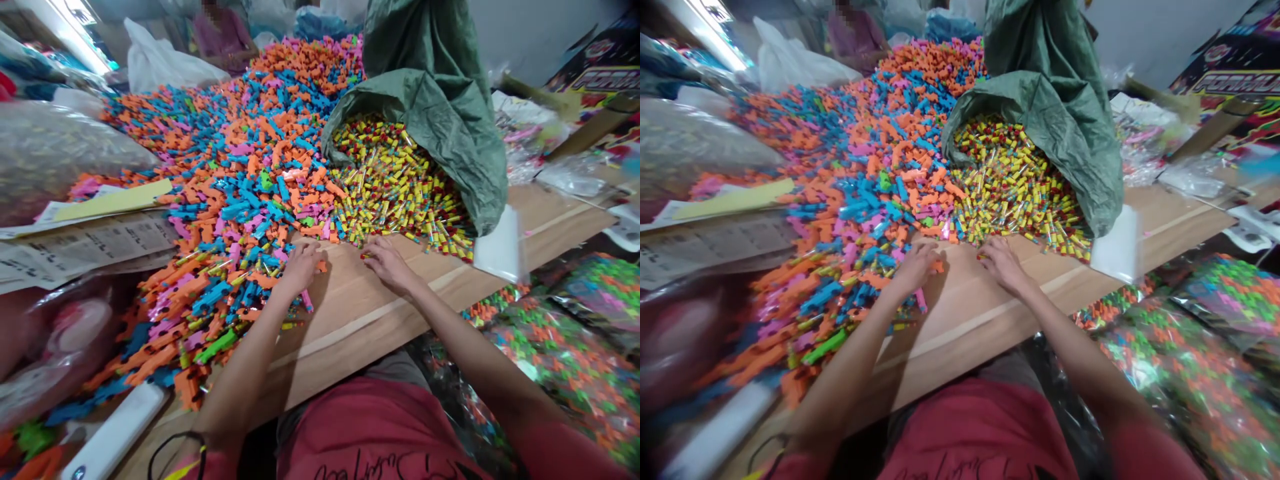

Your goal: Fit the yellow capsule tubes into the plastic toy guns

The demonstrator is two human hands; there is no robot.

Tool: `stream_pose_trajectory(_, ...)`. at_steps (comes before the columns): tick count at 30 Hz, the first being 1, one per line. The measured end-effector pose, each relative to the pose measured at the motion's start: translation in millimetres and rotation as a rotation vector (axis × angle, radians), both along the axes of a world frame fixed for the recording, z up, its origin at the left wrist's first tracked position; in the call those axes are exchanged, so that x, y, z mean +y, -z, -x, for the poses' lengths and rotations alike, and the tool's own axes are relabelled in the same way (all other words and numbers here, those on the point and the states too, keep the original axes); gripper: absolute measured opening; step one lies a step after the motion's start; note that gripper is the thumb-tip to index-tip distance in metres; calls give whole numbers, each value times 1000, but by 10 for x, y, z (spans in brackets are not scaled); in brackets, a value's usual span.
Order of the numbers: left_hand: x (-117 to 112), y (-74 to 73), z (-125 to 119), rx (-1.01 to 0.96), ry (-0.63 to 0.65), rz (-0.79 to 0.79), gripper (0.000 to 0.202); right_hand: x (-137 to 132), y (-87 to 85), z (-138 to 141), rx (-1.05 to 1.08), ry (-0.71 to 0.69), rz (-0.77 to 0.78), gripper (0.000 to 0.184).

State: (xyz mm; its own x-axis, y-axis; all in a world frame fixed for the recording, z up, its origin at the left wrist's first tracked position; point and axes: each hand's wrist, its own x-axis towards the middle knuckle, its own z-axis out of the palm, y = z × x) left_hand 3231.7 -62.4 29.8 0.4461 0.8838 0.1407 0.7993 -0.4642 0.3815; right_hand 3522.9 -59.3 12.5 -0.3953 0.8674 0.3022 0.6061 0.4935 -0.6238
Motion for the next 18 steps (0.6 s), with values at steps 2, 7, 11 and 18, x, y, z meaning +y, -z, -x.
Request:
stream_pose_trajectory(2,-41,-12,-32,-7,-48,66,20,-119,-47,112,99,2,103,18)
stream_pose_trajectory(7,-256,-86,-215,-325,-125,161,13,-330,-48,396,284,-49,204,25)
stream_pose_trajectory(11,-404,-181,-339,-426,-66,92,11,-405,-26,514,405,-82,245,29)
stream_pose_trajectory(18,-496,-217,-379,-402,-45,-19,17,-459,-20,489,529,-101,387,36)
